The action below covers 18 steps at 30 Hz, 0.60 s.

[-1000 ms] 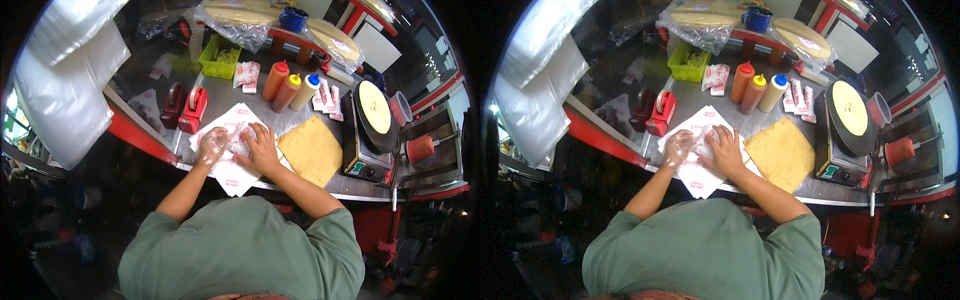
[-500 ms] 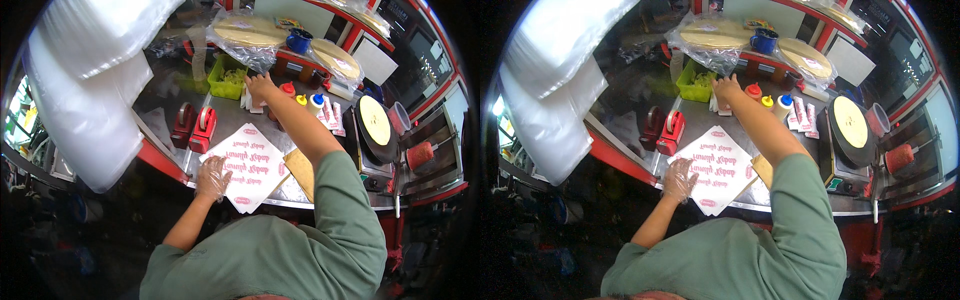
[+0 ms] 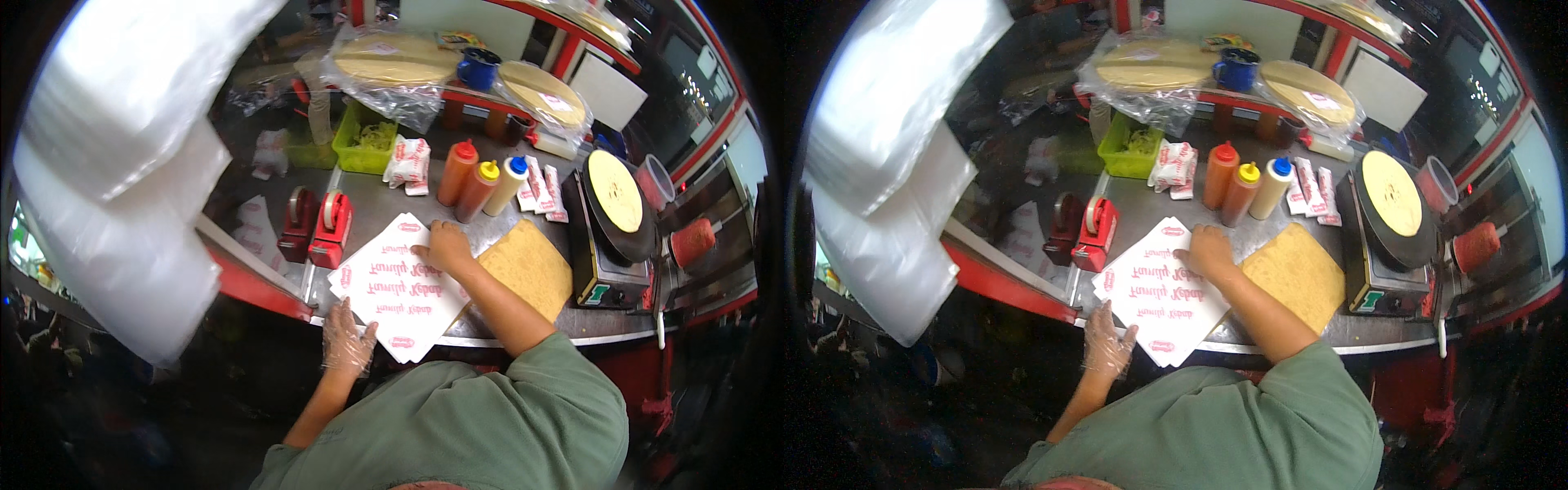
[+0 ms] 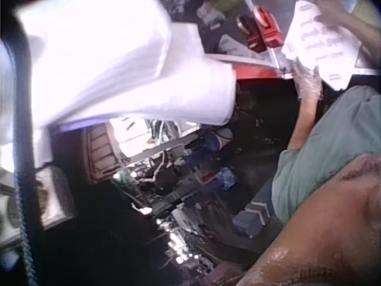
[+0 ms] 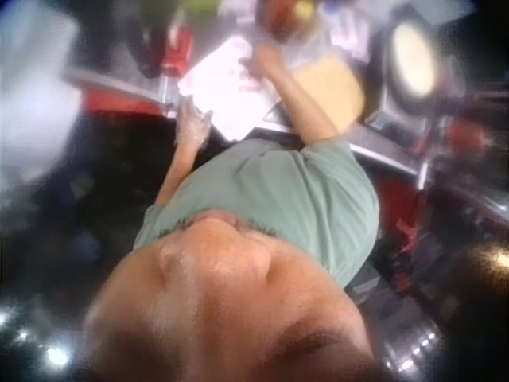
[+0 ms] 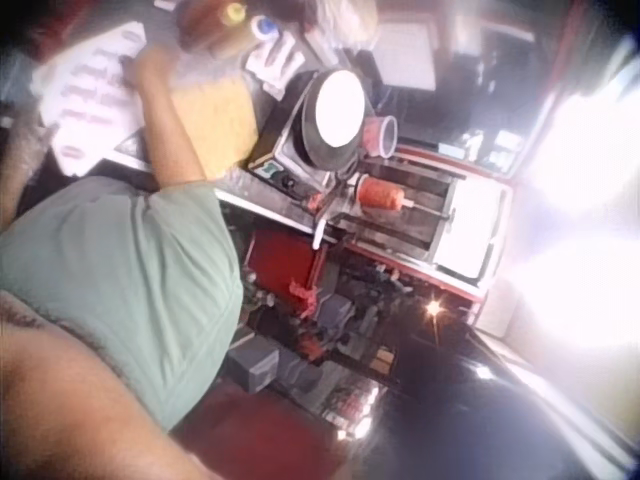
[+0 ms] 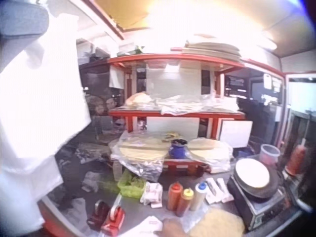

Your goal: The person assembles kebab wraps by placing flatbread on a griddle, adding sliced meat, sauces, and condiments, then folding and wrapping each unit in paper. The process is repeated multiple times with consistent handling of ingredients and packaging.

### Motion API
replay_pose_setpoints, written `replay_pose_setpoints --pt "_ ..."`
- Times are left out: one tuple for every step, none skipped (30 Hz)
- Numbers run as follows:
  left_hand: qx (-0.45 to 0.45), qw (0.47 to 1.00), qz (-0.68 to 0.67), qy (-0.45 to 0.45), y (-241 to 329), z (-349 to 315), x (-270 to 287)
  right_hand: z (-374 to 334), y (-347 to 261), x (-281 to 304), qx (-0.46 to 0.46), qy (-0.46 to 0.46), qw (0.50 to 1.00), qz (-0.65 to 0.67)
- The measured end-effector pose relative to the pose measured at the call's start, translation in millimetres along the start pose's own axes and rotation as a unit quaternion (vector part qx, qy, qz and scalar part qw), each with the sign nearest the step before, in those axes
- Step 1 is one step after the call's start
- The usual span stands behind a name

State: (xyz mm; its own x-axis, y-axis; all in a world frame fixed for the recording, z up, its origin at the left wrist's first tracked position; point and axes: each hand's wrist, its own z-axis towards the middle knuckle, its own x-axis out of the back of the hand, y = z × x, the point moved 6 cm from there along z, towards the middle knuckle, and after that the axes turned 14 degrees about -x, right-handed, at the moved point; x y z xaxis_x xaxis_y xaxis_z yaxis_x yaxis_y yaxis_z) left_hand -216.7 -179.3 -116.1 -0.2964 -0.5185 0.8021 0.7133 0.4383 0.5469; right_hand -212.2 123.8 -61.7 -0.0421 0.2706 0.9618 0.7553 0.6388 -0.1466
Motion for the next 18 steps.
replay_pose_setpoints --pt "-0.002 1.0 -0.007 -0.007 -3.8 1.0 -3.5 0.3 4.1 -2.9 -0.005 -0.017 0.999 0.034" --pt "-0.01 1.0 0.013 -0.016 -15.6 3.7 -11.8 6.0 6.6 -5.0 -0.011 -0.033 0.997 0.066" --pt "-0.006 0.999 0.041 -0.024 -17.6 11.3 -6.9 9.0 8.6 -10.3 -0.018 -0.055 0.993 0.102" --pt "0.007 0.999 -0.004 -0.045 -17.6 19.6 1.6 14.5 8.4 -14.7 -0.015 -0.1 0.99 0.096" --pt "0.021 0.997 -0.046 -0.066 -17.1 26.5 10.6 17.7 7.2 -19.5 -0.012 -0.144 0.985 0.093" --pt "0.029 0.992 -0.113 -0.058 -20.9 31.9 13.5 18.8 4.1 -24.7 0.022 -0.113 0.989 0.093" --pt "0.038 0.982 -0.179 -0.05 -22.4 36.7 14.0 18.0 1.0 -32.7 0.055 -0.08 0.991 0.092" --pt "0.058 0.986 -0.141 -0.064 -16.9 43.2 19.2 11.0 -3.6 -37.7 0.08 -0.063 0.983 0.155" --pt "0.085 0.991 -0.056 -0.082 -24.1 44.6 20.9 1.9 -5.4 -38.1 0.107 -0.041 0.97 0.214" --pt "0.121 0.989 -0.072 -0.052 -35.5 38.3 19.7 -26.7 -8.4 -14.5 0.136 -0.026 0.965 0.221" --pt "0.16 0.983 -0.086 -0.019 -39.8 31.1 18.0 -61.1 -10.7 27.7 0.169 -0.012 0.959 0.226" --pt "0.137 0.979 -0.145 0.032 -22.9 37.8 12.7 -72.4 3.5 55.6 0.165 -0.01 0.956 0.242" --pt "0.117 0.969 -0.202 0.08 -1.0 41.6 7.1 -69.3 25.9 73.3 0.153 -0.005 0.958 0.245" --pt "0.1 0.953 -0.256 0.129 19.3 41.1 1.8 -59.4 51.9 88.8 0.145 -0.004 0.958 0.247" --pt "0.069 0.93 -0.338 0.127 36.5 47.1 -19.6 -47.7 81.4 101.8 0.132 0.0 0.959 0.251" --pt "0.03 0.894 -0.426 0.137 69.2 52.5 -39.9 -30.7 113.5 110.1 0.13 0.007 0.965 0.229" --pt "0.023 0.882 -0.462 0.093 108.1 56.4 -52.4 -17.3 145.4 117.7 0.103 -0.034 0.972 0.209" --pt "0.068 0.882 -0.465 0.016 132.7 54.5 -73.2 -1.5 179.9 117.1 0.095 -0.027 0.981 0.166"
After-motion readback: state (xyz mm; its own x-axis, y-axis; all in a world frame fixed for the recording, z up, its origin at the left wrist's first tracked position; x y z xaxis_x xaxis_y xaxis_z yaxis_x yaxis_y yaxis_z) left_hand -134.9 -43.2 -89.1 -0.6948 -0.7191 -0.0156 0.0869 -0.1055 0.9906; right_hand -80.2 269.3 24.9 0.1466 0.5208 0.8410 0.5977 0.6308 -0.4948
